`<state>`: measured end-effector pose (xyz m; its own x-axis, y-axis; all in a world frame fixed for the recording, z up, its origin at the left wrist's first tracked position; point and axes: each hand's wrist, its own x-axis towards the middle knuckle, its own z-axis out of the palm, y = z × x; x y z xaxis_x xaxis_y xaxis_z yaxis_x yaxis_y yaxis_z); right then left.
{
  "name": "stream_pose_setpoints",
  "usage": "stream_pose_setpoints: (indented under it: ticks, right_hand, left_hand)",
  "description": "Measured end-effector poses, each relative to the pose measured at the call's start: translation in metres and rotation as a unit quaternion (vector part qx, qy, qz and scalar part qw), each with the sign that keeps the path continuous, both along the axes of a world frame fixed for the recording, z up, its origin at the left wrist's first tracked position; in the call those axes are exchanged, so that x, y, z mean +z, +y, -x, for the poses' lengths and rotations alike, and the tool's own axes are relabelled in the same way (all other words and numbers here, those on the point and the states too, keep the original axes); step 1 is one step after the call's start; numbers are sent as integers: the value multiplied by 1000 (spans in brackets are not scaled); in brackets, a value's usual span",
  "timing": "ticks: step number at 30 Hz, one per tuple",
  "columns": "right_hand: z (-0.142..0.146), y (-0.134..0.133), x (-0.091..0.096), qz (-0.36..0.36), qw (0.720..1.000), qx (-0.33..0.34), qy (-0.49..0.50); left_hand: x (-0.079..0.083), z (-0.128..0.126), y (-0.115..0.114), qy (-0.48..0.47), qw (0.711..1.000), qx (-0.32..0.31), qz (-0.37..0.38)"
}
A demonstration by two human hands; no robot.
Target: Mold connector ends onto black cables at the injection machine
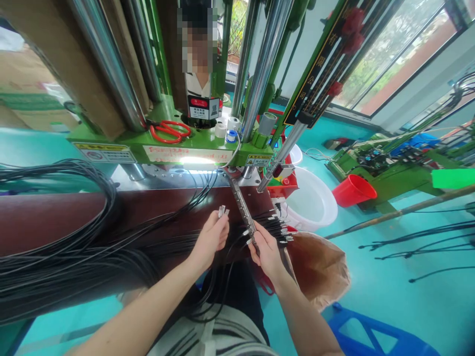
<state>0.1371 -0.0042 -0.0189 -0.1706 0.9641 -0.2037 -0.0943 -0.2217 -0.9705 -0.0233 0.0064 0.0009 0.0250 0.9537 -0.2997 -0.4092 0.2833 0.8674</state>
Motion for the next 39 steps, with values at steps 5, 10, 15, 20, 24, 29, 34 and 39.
stream_pose_setpoints:
  ticks: [5, 10, 15, 20, 24, 29, 34, 39]
  right_hand:
    - [-1, 0, -1, -16, 1000, 14, -16]
    - [-3, 0, -2, -23, 999, 22, -33]
    - [1, -2, -4, -28, 998, 8, -58]
    - [4, -3, 0, -8, 999, 10, -51]
    - [0, -1, 1, -22, 999, 21, -19]
    - [-3, 2, -5, -39, 999, 36, 2]
    - [1, 1, 2, -21, 999, 28, -12]
    - [1, 0, 7, -12, 999, 29, -33]
  left_hand:
    - [-5, -8, 2, 100, 993, -63, 1]
    - [2, -6, 6, 122, 988, -92, 9]
    - [9, -7, 5, 126, 983, -130, 43]
    - [3, -6, 3, 135, 984, -116, 2]
    - [4, 5, 5, 108, 993, 1, -45]
    - [4, 10, 6, 63, 992, 106, -13]
    - [-10, 0, 4, 134, 987, 79, -46]
    - [-11, 2, 8, 149, 989, 10, -7]
